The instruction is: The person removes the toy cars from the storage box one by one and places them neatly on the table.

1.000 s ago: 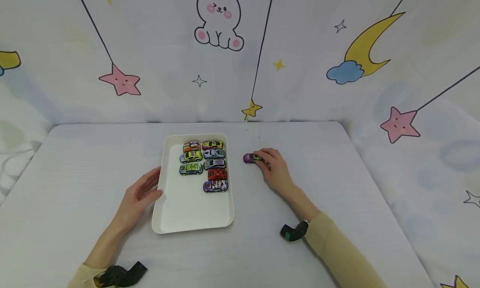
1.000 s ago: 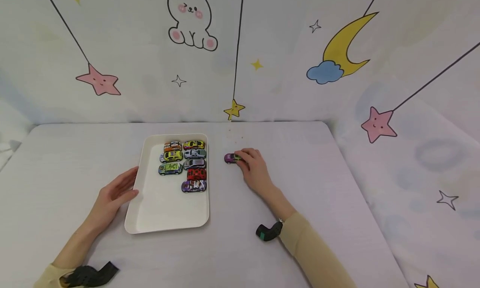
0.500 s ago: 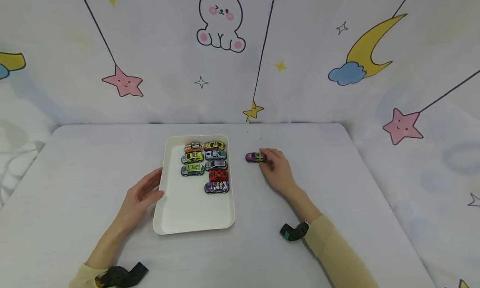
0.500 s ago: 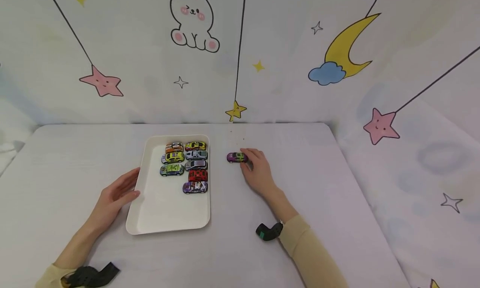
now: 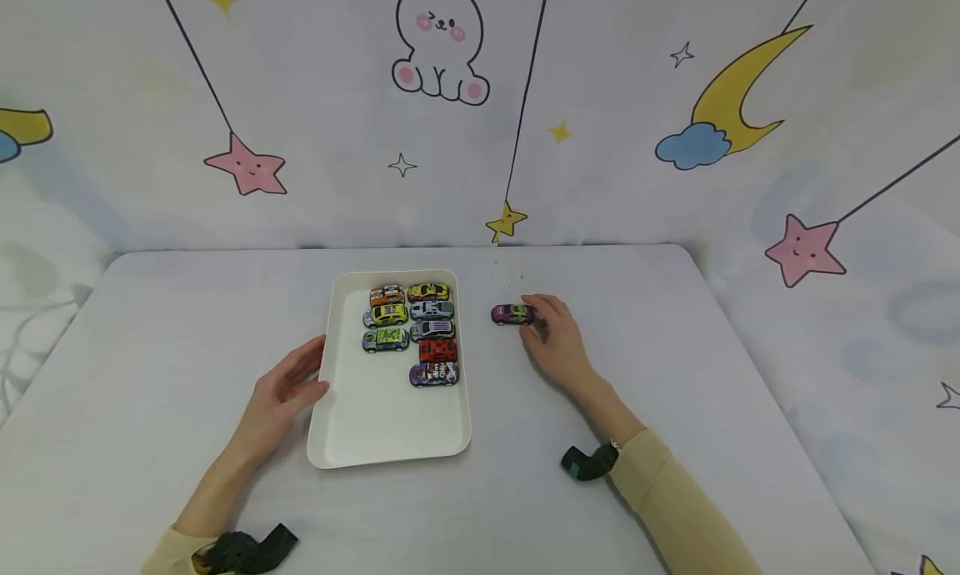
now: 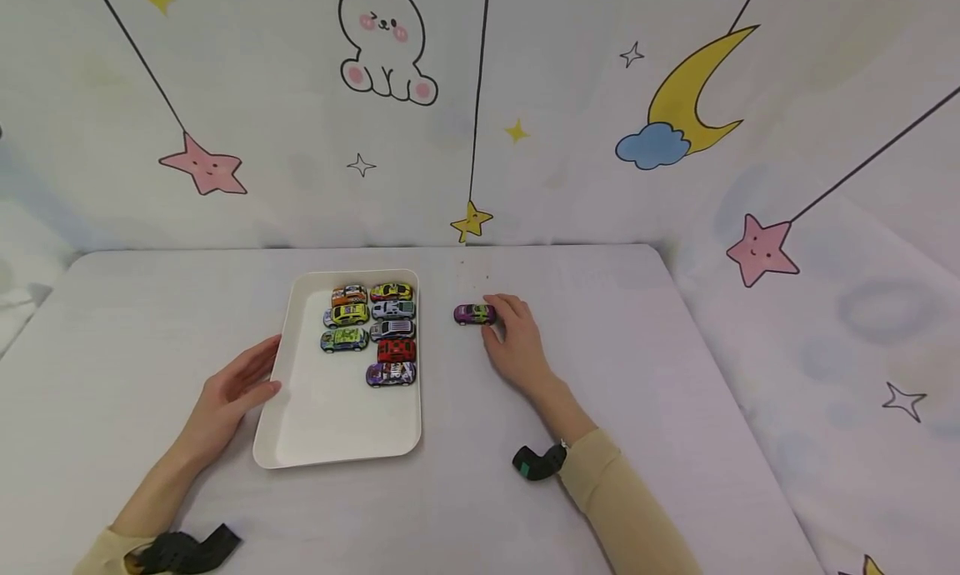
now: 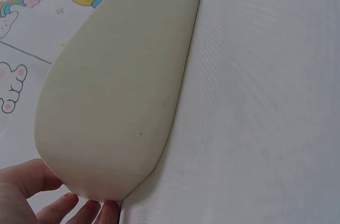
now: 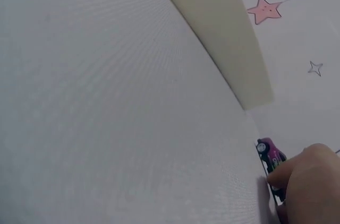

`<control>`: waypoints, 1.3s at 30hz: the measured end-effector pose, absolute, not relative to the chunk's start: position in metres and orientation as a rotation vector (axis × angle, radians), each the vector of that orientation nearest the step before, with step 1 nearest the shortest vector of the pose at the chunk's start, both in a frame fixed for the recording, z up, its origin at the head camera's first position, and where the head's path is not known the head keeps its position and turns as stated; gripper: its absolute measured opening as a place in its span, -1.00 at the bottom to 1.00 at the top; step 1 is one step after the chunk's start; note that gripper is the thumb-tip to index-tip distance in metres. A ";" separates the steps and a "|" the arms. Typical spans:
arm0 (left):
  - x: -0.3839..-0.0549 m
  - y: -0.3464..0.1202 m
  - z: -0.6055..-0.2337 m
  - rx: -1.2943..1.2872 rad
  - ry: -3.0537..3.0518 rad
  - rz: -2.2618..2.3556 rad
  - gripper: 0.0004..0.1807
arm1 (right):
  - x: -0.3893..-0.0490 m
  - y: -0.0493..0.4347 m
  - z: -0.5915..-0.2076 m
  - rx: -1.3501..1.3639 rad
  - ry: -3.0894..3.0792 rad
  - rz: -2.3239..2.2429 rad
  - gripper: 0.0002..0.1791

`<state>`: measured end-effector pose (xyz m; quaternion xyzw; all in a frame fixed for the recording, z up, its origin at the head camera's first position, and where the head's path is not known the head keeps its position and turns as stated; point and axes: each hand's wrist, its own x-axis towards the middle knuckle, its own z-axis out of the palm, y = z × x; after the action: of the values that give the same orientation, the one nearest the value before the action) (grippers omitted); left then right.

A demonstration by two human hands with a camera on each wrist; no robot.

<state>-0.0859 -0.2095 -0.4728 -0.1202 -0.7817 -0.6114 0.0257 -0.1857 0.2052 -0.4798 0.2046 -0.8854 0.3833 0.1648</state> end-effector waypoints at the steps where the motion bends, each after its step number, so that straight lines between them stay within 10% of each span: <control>1: -0.086 -0.210 -0.472 -0.369 -2.418 -1.887 -0.37 | -0.186 0.205 -0.480 0.589 -2.516 1.087 -0.47; 39: -0.084 -0.210 -0.475 -0.392 -2.389 -1.936 -0.36 | -0.121 0.126 -0.464 1.287 -2.214 1.065 -0.66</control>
<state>-0.0837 -0.2096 -0.4747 -0.1264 -0.7705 -0.6244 0.0210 -0.1213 0.1259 -0.4635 0.4562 -0.7848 0.3774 0.1832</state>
